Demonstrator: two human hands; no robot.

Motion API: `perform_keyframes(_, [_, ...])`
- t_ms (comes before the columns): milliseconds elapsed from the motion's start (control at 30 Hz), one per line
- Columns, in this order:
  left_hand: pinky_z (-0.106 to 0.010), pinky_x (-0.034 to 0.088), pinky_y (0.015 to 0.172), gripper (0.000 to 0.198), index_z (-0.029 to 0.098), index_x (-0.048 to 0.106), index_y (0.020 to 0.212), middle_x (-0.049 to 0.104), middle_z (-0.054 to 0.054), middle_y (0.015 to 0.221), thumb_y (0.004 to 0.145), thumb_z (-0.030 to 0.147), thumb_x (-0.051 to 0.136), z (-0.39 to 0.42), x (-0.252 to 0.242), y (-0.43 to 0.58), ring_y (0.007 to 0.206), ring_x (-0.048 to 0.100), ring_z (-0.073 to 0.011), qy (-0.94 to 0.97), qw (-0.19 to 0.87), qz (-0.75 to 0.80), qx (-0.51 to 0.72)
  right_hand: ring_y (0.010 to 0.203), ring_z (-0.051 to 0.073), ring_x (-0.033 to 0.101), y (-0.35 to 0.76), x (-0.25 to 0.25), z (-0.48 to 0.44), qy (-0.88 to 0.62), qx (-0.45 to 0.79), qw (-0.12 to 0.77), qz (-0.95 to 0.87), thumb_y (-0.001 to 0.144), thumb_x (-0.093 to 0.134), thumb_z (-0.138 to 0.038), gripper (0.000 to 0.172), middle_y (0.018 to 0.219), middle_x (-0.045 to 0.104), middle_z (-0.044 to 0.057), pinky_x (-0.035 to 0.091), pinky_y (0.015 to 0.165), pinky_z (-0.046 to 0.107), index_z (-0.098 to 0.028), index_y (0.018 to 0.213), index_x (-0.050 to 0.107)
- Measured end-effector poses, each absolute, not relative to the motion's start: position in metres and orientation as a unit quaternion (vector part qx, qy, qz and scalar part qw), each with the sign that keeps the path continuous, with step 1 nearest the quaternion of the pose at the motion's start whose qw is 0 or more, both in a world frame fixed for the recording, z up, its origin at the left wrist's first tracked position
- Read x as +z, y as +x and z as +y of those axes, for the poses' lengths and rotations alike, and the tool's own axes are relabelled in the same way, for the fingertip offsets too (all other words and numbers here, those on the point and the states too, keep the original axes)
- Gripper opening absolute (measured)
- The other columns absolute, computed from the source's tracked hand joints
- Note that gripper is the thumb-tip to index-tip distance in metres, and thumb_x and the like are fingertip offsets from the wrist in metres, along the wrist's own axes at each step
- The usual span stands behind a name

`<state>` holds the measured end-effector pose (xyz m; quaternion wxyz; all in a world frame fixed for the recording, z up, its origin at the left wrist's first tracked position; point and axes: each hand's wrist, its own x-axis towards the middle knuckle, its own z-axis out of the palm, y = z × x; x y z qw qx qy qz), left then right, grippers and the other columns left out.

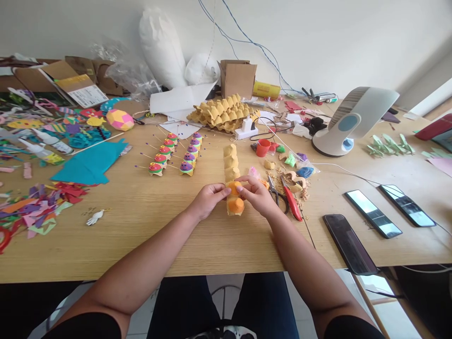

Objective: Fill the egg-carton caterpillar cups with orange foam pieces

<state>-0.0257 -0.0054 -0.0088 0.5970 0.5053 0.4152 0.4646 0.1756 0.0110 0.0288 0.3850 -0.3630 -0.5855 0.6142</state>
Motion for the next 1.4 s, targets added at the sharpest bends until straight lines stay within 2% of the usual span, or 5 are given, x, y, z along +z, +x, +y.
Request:
perform_keyframes(200, [-0.027, 0.04, 0.07, 0.043, 0.014, 0.068, 0.072, 0.06, 0.0, 0.069, 0.081, 0.055, 0.077, -0.006, -0.003, -0.025, 0.07, 0.051, -0.0138, 0.545, 0.544, 0.439, 0.463, 0.08, 0.015, 0.063, 0.171, 0.03, 0.006, -0.342, 0.652, 0.406, -0.541, 0.08, 0.079, -0.053, 0.044, 0.086, 0.069, 0.0, 0.049, 0.073, 0.029, -0.025, 0.111, 0.065])
perform_keyframes(500, [-0.028, 0.038, 0.07, 0.043, 0.015, 0.067, 0.072, 0.058, 0.0, 0.069, 0.084, 0.055, 0.074, -0.006, -0.005, -0.027, 0.07, 0.05, -0.0142, 0.571, 0.522, 0.441, 0.455, 0.08, 0.014, 0.062, 0.168, 0.029, 0.005, -0.352, 0.693, 0.412, -0.476, 0.076, 0.081, -0.049, 0.041, 0.092, 0.069, -0.001, 0.048, 0.072, 0.026, -0.026, 0.106, 0.065])
perform_keyframes(733, [-0.027, 0.035, 0.066, 0.045, 0.016, 0.063, 0.067, 0.052, 0.002, 0.065, 0.084, 0.056, 0.073, -0.007, 0.001, -0.026, 0.067, 0.045, -0.0137, 0.598, 0.49, 0.458, 0.439, 0.073, 0.011, 0.056, 0.165, 0.028, 0.002, -0.353, 0.721, 0.413, -0.429, 0.075, 0.083, -0.044, 0.037, 0.085, 0.065, -0.004, 0.043, 0.067, 0.023, -0.026, 0.101, 0.063])
perform_keyframes(1167, [-0.028, 0.034, 0.065, 0.044, 0.017, 0.061, 0.067, 0.049, 0.002, 0.066, 0.085, 0.056, 0.071, -0.008, -0.001, -0.025, 0.067, 0.043, -0.0137, 0.606, 0.479, 0.466, 0.433, 0.073, 0.013, 0.06, 0.162, 0.028, 0.001, -0.348, 0.735, 0.42, -0.403, 0.07, 0.087, -0.044, 0.045, 0.088, 0.07, -0.001, 0.046, 0.065, 0.024, -0.025, 0.102, 0.063])
perform_keyframes(1400, [-0.027, 0.035, 0.066, 0.044, 0.017, 0.061, 0.068, 0.05, 0.002, 0.067, 0.085, 0.056, 0.072, -0.008, 0.001, -0.024, 0.068, 0.044, -0.0137, 0.602, 0.481, 0.466, 0.435, 0.076, 0.014, 0.062, 0.163, 0.025, 0.003, -0.348, 0.718, 0.425, -0.428, 0.069, 0.087, -0.047, 0.047, 0.088, 0.071, -0.001, 0.048, 0.07, 0.026, -0.024, 0.103, 0.062])
